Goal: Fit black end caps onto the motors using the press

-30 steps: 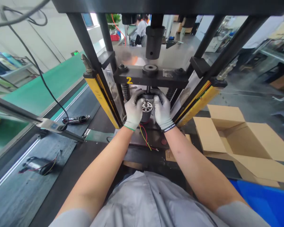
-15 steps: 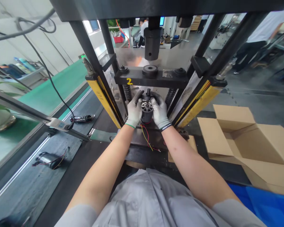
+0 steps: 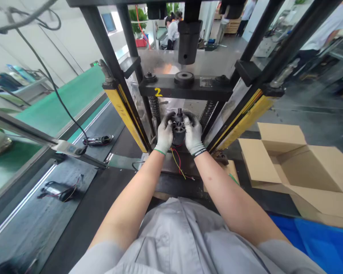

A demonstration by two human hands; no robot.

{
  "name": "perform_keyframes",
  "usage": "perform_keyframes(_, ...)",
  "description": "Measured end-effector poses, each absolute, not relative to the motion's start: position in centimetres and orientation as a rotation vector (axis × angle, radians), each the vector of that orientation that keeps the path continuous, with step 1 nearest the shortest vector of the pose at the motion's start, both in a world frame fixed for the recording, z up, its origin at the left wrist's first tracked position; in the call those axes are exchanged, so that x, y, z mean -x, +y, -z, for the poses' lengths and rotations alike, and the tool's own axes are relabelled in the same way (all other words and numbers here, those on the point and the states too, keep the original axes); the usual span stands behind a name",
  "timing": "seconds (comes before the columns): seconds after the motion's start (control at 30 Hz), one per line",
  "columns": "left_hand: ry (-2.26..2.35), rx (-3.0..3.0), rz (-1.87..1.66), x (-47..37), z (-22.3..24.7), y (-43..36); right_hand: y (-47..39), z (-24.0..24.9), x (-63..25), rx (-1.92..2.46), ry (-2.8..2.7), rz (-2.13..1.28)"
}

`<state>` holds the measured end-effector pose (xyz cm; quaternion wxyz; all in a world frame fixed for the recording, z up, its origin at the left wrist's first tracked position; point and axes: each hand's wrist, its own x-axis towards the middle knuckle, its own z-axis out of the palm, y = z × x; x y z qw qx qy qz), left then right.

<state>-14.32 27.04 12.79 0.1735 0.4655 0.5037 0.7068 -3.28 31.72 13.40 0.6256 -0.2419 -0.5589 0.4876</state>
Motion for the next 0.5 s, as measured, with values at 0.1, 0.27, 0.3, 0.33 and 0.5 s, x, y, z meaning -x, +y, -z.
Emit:
perform_keyframes(0.1,1.307,-1.290,-1.977,14.7,-13.2,26.9,31.7,-13.0,3.4,0.555,-1.221,-1.137)
perform_keyframes(0.27,1.244,-1.211,-1.938,14.5,-14.3,26.6,32.0,-12.8,3.7,0.495,-1.195,-1.169)
perform_keyframes(0.3,1.246,-1.205,-1.929,14.3,-14.5,26.5,32.1,-12.8,3.8,0.488,-1.191,-1.180)
perform_keyframes(0.33,1.241,-1.203,-1.925,14.2,-14.6,26.5,32.1,-12.9,3.8,0.487,-1.184,-1.190)
perform_keyframes(0.5,1.172,-1.193,-1.949,13.7,-14.7,26.5,32.1,-13.2,3.7,0.491,-1.156,-1.246)
